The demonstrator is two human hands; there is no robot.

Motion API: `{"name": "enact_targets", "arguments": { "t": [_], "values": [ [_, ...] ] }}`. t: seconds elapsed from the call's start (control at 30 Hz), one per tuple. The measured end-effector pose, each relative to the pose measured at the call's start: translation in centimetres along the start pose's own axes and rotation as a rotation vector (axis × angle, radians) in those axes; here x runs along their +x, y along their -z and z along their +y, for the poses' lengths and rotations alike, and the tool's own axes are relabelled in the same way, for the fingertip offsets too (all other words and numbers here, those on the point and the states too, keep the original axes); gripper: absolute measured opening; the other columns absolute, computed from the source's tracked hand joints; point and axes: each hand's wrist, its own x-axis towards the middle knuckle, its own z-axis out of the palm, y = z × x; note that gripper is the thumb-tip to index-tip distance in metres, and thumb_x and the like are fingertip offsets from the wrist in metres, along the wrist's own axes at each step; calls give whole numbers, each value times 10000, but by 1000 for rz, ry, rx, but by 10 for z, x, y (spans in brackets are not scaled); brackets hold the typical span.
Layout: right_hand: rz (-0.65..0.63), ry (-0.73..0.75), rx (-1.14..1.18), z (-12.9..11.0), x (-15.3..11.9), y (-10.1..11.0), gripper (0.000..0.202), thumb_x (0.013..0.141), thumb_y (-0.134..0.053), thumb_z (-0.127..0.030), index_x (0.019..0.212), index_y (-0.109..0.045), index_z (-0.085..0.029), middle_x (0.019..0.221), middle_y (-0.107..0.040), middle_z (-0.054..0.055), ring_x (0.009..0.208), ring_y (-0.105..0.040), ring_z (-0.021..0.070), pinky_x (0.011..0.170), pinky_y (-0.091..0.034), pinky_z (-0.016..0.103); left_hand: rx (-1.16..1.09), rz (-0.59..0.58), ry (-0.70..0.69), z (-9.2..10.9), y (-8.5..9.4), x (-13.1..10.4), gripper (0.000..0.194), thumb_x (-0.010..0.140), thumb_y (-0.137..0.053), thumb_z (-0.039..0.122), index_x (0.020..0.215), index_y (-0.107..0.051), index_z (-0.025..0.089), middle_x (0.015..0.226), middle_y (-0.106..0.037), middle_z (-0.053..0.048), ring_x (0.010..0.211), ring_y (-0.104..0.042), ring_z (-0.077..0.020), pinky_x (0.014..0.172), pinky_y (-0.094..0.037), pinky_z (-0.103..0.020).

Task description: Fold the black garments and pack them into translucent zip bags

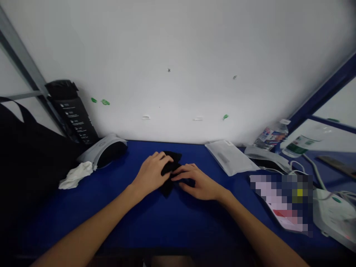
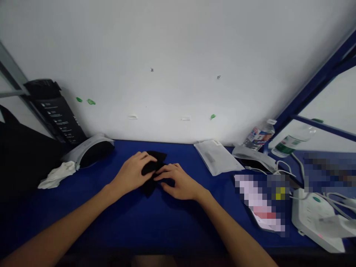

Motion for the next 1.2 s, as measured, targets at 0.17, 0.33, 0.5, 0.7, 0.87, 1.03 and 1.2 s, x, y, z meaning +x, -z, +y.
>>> {"name": "enact_targets", "arguments": {
  "t": [0.17,0.33,0.5,0.7,0.87,1.03,1.2],
  "values": [
    [436,-178,-161,39,-8,28,240,835,-542,-136,838,-743,-266,961,-763,43,974,-691,260,974,-502,471,-78,-111,47,10,-10,-13,549,926,-613,700,1236,-678,251,1325,-589,-125,1235,-538,-361,1013,-465,-562],
    [597,-654,-619,91,-34,50,421,739,-704,-238,1159,-728,-223,1285,-663,151,1228,-570,412,1058,-418,636,-183,-222,-77,15,-16,-22,603,1072,-438,530,1627,-334,317,1695,-323,-106,1596,-217,-345,1270,-216,-639],
    [589,-778,-598,115,-48,56,201,777,-657,-213,943,-764,-170,1089,-728,195,1041,-668,411,929,-515,586,-461,-408,-323,27,-6,-19,722,988,-619,564,1626,-358,348,1655,-409,-54,1578,-301,-292,1324,-183,-565],
    [671,-544,-526,89,-30,59,189,913,-572,-263,921,-751,-200,1048,-752,128,1005,-703,310,949,-549,460,-721,-372,-276,34,-4,-16,398,1028,-597,436,1410,-649,336,1482,-624,-51,1460,-506,-262,1292,-296,-538],
    [496,-76,-274,42,-6,24,201,1031,-573,-325,1051,-762,-261,1093,-737,75,1040,-684,258,949,-537,438,-407,178,-46,19,-10,-11,293,1020,-571,328,1263,-733,293,1562,-528,-63,1463,-476,-266,1251,-362,-507],
    [417,-35,-197,27,1,4,219,1051,-574,-353,1069,-778,-275,1040,-741,69,965,-688,251,890,-539,435,-175,150,15,-6,-12,-4,225,993,-599,342,1069,-792,255,1471,-603,-81,1406,-526,-315,1201,-393,-528],
    [403,-96,-156,38,-3,11,197,1035,-599,-334,994,-774,-254,1002,-738,64,941,-690,242,866,-555,404,-258,-18,190,-16,-15,-3,240,1023,-499,276,1164,-693,274,1153,-761,-28,996,-728,-233,891,-557,-362]
  ]
}}
